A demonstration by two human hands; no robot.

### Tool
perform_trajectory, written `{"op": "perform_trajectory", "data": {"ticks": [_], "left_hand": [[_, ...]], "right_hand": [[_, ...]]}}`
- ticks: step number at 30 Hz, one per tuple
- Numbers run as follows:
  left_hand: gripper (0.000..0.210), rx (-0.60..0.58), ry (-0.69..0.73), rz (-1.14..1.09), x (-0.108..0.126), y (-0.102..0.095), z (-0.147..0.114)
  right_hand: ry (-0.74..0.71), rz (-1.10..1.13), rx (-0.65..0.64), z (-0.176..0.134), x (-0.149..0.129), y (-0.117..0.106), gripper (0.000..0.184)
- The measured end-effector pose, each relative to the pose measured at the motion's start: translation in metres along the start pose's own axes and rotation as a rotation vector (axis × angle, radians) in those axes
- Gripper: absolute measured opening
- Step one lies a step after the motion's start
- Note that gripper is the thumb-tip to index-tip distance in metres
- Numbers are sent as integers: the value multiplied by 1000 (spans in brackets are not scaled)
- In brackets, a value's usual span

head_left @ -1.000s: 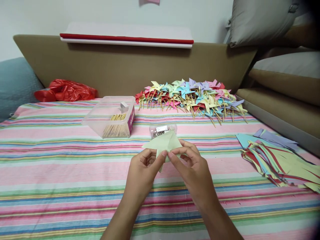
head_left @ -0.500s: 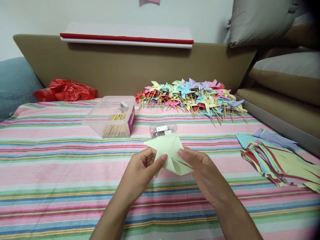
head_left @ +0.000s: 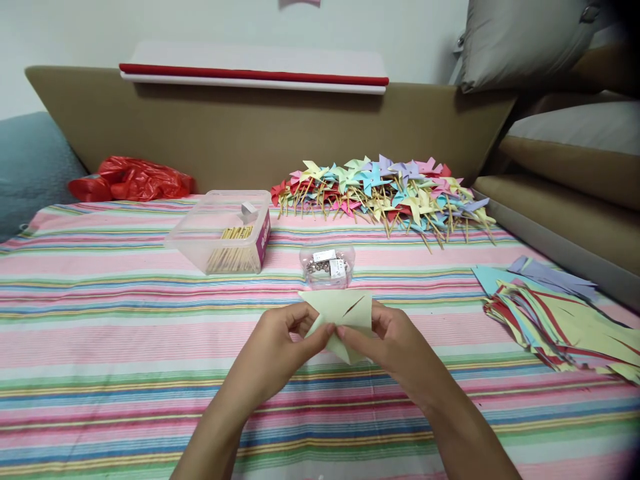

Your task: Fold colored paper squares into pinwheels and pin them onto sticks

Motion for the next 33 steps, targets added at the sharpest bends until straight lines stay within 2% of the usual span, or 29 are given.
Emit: {"op": "perform_trajectory", "data": {"ticks": [6,11,14,17,18,21,25,28,33], "left_hand": [[31,-50,18,98,0,-3,-3],[29,-56,19,39,2,-4,-2],[24,63,28,-143,4,-7,1],[35,282,-5,-349,2,-8,2],[38,318,-19,-398,1,-5,3],[39,286,-26,-477,2,10,4],[29,222,6,-545,6,29,5],[20,283,14,-533,6,31,6],[25,366,-11,-462,4,25,3]], "right_hand": [[20,-55,10,2,6,-1,40],[6,-29,12,1,5,0,38],[-29,137,71,1,0,0,37],[-74,390,143,2,-3,0,36],[-91,461,160,2,-3,0,36],[-116,589,165,4,-3,3,29],[-88,613,119,4,-2,12,22],[-70,622,85,3,-2,18,23],[-48,643,93,2,-5,24,22]]}}
Point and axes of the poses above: each hand's wrist, its own z-axis towards the middle knuckle, its own y-axis out of the palm, x = y × z, the point moved 4 cm from there along z, towards the middle knuckle, and after that the axes turned 9 degrees about y, right-handed, at the moved point
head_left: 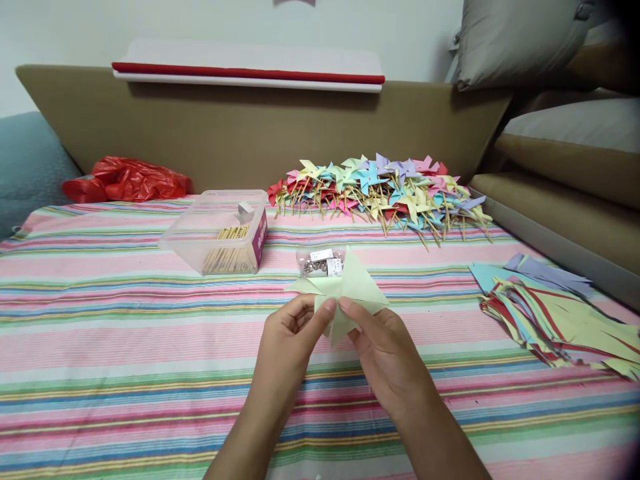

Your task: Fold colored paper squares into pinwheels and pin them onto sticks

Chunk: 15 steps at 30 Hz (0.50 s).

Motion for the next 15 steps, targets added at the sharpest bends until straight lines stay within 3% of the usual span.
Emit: {"op": "perform_trajectory", "data": {"ticks": [7,15], "left_hand": [[28,31,-30,-59,-1,0,-2],[22,123,-123,-276,-7,0,-1]], "right_hand": [[26,-60,16,1,2,1,26],[43,-78,-15,1,4,2,29]]}}
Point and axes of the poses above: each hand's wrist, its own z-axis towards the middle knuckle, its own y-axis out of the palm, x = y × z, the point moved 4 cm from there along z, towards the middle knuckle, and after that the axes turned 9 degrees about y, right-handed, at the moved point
